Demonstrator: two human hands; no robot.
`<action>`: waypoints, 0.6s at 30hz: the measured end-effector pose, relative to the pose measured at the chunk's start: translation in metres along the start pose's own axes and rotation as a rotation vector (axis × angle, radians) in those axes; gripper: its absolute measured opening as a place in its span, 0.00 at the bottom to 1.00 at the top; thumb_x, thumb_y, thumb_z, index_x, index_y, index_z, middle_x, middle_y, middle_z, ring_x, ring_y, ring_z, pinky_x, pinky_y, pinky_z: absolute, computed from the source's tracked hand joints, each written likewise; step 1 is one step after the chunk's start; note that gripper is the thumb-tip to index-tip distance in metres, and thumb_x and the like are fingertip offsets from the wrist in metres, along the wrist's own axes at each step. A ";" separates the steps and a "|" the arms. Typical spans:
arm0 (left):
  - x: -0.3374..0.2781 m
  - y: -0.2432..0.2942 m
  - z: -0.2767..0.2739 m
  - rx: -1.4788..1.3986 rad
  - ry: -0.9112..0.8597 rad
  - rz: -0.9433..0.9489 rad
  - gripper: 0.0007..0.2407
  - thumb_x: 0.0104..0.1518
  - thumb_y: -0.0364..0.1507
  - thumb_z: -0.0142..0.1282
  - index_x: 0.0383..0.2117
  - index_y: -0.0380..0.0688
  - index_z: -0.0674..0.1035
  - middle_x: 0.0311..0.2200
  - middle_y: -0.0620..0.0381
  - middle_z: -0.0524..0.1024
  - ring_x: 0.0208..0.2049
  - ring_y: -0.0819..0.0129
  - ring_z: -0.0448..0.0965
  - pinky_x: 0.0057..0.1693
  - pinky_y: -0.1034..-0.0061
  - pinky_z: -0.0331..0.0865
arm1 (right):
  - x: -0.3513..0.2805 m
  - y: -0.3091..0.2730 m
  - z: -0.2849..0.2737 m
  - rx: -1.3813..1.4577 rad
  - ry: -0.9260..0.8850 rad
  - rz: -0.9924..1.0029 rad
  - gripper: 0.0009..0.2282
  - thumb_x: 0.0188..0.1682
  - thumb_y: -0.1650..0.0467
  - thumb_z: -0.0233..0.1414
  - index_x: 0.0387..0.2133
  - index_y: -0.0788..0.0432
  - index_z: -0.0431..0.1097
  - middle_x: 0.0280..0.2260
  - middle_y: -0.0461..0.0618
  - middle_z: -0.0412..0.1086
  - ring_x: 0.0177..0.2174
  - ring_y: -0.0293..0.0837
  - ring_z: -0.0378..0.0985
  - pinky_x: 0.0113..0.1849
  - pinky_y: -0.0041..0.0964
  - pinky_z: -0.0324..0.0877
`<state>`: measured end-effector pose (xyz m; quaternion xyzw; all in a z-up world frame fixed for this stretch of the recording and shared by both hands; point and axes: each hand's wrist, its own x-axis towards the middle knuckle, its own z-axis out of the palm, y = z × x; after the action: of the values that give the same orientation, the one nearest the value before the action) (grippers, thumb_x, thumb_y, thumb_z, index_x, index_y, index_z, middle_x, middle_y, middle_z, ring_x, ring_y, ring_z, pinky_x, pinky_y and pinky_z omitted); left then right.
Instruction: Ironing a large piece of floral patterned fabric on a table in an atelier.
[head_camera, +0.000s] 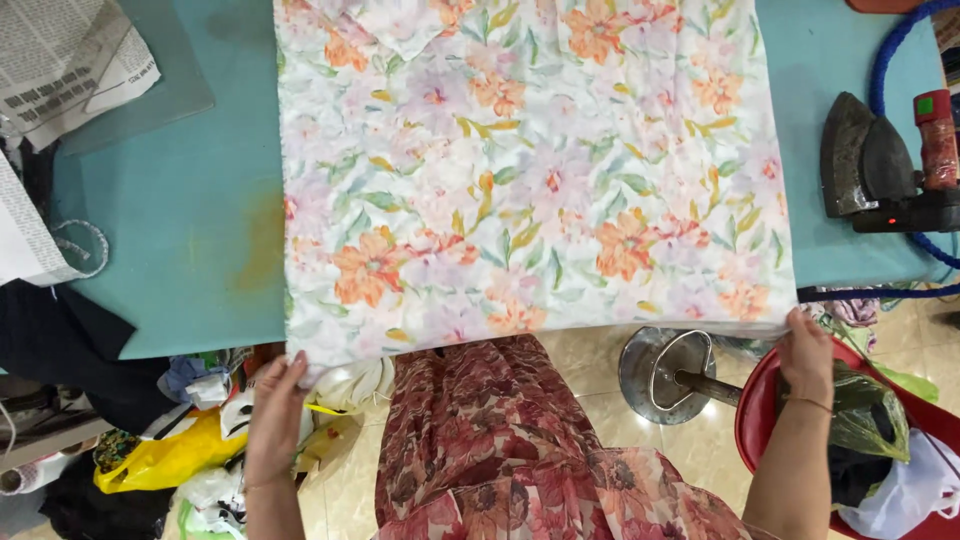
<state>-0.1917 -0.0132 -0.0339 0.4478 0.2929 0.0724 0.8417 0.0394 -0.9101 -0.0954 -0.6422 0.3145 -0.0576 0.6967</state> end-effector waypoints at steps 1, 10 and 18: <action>-0.001 -0.002 0.007 -0.001 0.004 0.000 0.00 0.67 0.25 0.58 0.38 0.46 0.78 0.43 0.58 0.80 0.46 0.71 0.77 0.56 0.70 0.70 | -0.005 0.004 0.006 -0.002 -0.003 0.002 0.04 0.64 0.68 0.55 0.44 0.54 0.72 0.42 0.44 0.74 0.40 0.39 0.76 0.43 0.37 0.70; 0.015 -0.018 0.032 0.036 0.250 -0.060 0.04 0.63 0.34 0.59 0.38 0.53 0.78 0.38 0.70 0.77 0.42 0.79 0.73 0.49 0.75 0.64 | 0.027 0.046 0.021 0.078 -0.058 -0.005 0.01 0.62 0.68 0.55 0.41 0.50 0.71 0.37 0.39 0.73 0.38 0.37 0.75 0.44 0.44 0.75; 0.023 -0.050 0.033 0.482 0.433 0.346 0.09 0.70 0.32 0.58 0.40 0.36 0.81 0.32 0.61 0.74 0.33 0.78 0.65 0.41 0.82 0.60 | 0.028 0.042 0.057 -0.283 0.337 -0.546 0.13 0.59 0.74 0.62 0.47 0.62 0.63 0.40 0.47 0.63 0.37 0.41 0.64 0.41 0.38 0.65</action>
<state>-0.1612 -0.0575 -0.0692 0.6504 0.3930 0.2357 0.6058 0.0777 -0.8677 -0.1458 -0.7745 0.2465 -0.3027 0.4978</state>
